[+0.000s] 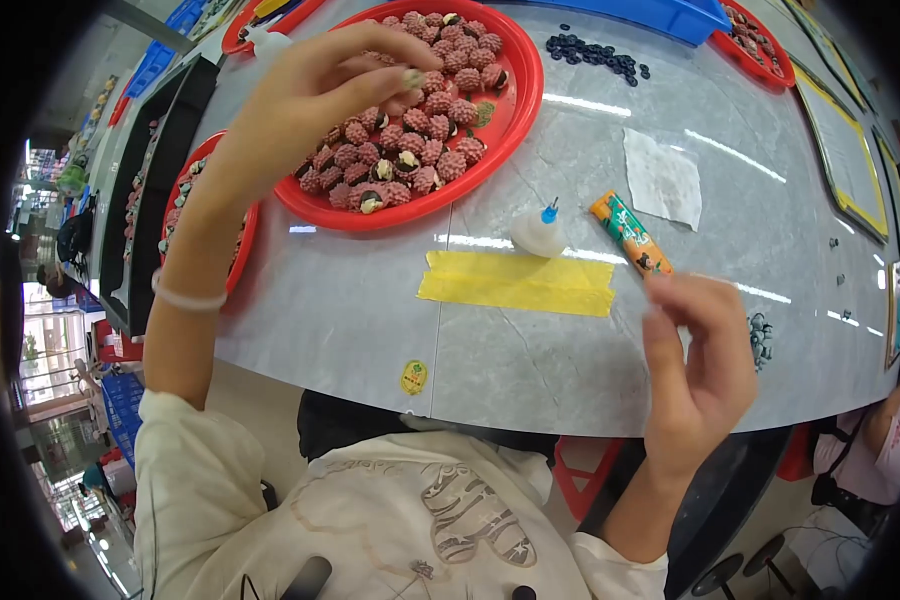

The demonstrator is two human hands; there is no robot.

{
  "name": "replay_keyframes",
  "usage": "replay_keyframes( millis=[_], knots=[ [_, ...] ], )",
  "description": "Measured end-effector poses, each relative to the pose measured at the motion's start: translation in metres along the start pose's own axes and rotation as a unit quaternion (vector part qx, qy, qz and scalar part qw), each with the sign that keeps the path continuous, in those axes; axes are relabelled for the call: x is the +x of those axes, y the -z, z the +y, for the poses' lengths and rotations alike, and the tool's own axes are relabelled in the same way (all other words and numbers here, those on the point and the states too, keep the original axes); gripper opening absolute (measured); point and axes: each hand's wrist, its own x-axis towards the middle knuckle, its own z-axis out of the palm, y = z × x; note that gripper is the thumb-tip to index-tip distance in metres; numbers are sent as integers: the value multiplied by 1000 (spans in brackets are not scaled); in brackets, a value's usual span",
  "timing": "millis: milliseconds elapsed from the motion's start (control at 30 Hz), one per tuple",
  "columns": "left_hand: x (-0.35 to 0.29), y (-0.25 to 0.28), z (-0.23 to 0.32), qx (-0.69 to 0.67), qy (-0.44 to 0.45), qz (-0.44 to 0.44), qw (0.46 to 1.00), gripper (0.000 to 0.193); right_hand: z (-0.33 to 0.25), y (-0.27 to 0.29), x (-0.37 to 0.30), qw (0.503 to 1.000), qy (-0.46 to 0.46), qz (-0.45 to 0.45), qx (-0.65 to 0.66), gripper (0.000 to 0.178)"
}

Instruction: The person assembles small figurines by taking figurine heads from a tray, applying glue with a dispenser bottle, attaching body pieces to the heads by hand, and placing the assembled figurines into another tray.

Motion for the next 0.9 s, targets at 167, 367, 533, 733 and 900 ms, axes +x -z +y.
replay_keyframes(
  millis=[167, 367, 533, 733, 900],
  knots=[
    [-70, -31, 15, -339, 2, 100, 935, 27, 1, -39, 18, 995, -2, -92, -26, 24],
    [-112, -81, 16, -579, 38, 145, 802, 25, 6, -45, 15, 988, -19, -155, 4, 29],
    [-121, -106, 17, -586, 110, 187, 781, 36, -3, -30, -2, 977, -66, -135, 154, 40],
    [-120, -114, 13, -581, 92, 176, 790, 35, -15, -9, -4, 976, -29, -177, 125, 46],
    [-120, -112, 15, -593, 111, 173, 778, 39, -18, -12, -2, 962, -44, -195, 187, 45]
  ],
)
